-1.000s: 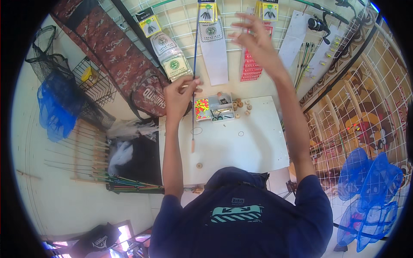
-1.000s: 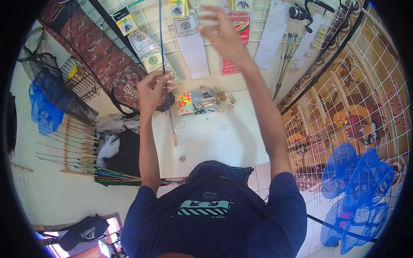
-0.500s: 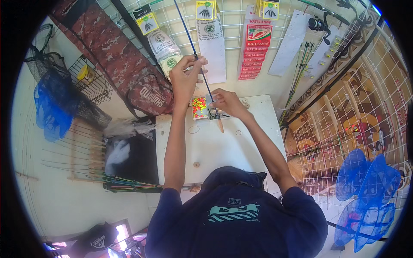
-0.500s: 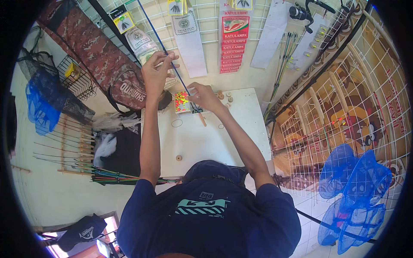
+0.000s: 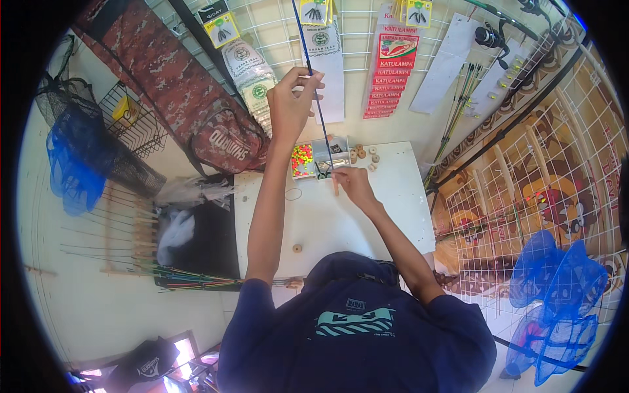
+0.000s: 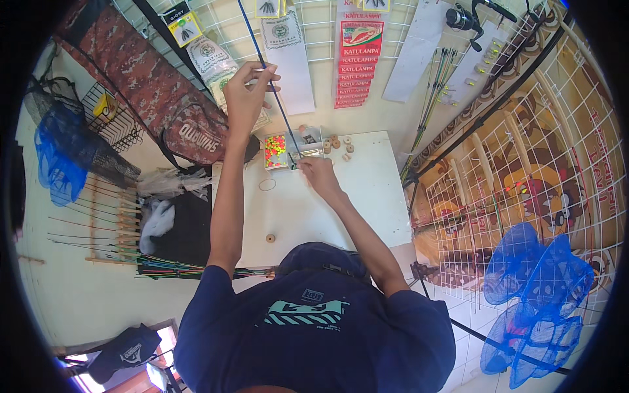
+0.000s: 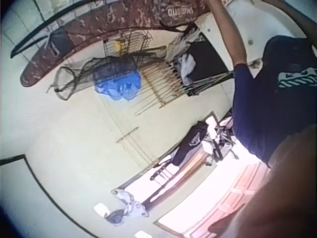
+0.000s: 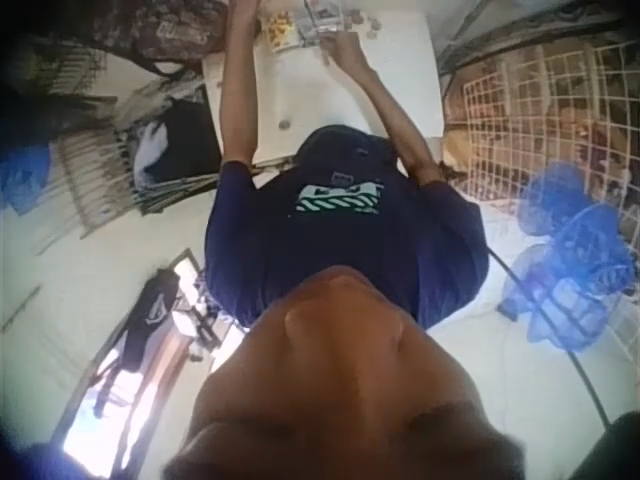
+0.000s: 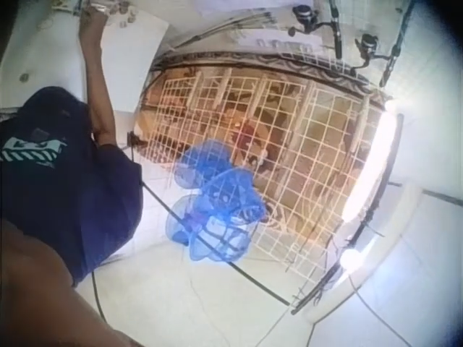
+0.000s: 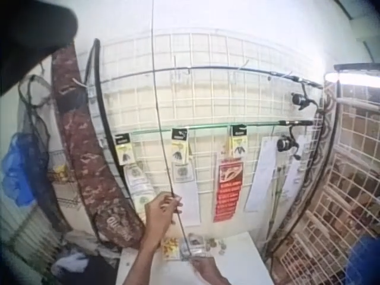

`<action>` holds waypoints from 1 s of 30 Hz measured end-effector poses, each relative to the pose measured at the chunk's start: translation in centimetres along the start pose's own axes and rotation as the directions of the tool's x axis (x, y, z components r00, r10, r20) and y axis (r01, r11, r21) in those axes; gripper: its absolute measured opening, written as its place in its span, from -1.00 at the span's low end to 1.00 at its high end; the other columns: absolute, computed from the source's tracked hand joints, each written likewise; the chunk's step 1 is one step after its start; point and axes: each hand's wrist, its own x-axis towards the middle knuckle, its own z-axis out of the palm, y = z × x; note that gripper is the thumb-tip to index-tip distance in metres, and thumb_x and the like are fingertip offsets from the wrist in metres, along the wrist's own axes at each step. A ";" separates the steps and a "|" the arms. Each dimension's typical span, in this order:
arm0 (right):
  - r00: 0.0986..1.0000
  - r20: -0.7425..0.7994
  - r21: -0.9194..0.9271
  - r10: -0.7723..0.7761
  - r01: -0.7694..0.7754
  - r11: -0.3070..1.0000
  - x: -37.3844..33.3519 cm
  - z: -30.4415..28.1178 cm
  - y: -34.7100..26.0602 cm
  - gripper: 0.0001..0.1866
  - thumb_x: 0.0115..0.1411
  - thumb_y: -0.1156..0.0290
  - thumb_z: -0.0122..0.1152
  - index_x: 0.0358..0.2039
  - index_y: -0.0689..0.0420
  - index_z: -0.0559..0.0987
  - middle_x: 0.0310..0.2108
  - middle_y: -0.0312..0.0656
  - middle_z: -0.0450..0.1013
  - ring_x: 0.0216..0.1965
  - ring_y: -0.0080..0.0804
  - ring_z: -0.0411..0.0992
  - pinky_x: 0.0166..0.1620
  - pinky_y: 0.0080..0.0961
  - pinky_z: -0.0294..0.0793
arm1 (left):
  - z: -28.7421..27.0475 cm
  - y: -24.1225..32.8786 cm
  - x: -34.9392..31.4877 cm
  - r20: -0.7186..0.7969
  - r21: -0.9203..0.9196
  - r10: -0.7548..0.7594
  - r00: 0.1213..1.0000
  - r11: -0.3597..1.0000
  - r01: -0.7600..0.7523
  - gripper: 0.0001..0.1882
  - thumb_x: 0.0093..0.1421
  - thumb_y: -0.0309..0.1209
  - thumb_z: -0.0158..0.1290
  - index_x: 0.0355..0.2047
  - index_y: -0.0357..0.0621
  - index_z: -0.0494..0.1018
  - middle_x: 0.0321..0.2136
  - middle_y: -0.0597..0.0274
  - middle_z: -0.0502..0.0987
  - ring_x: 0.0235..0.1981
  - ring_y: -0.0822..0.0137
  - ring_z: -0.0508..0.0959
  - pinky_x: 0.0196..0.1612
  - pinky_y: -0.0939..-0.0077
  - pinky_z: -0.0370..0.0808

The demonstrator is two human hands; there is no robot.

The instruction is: The recorder is assembling or repairing fishing rods by attaching small components to the rod tips.

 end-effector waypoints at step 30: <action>0.935 0.202 -0.563 0.292 -0.133 0.816 -12.9 6.1 15.7 -0.84 0.13 0.36 0.18 -0.44 0.14 0.66 -0.42 0.05 0.54 -0.34 0.06 0.51 -0.20 -0.13 0.52 | 0.8 -3.9 2.5 -0.023 0.150 -0.034 0.999 0.988 0.037 -0.71 0.29 -0.24 0.06 -0.15 -0.21 0.49 -0.47 0.16 0.63 -0.53 0.43 0.63 -0.54 0.63 0.45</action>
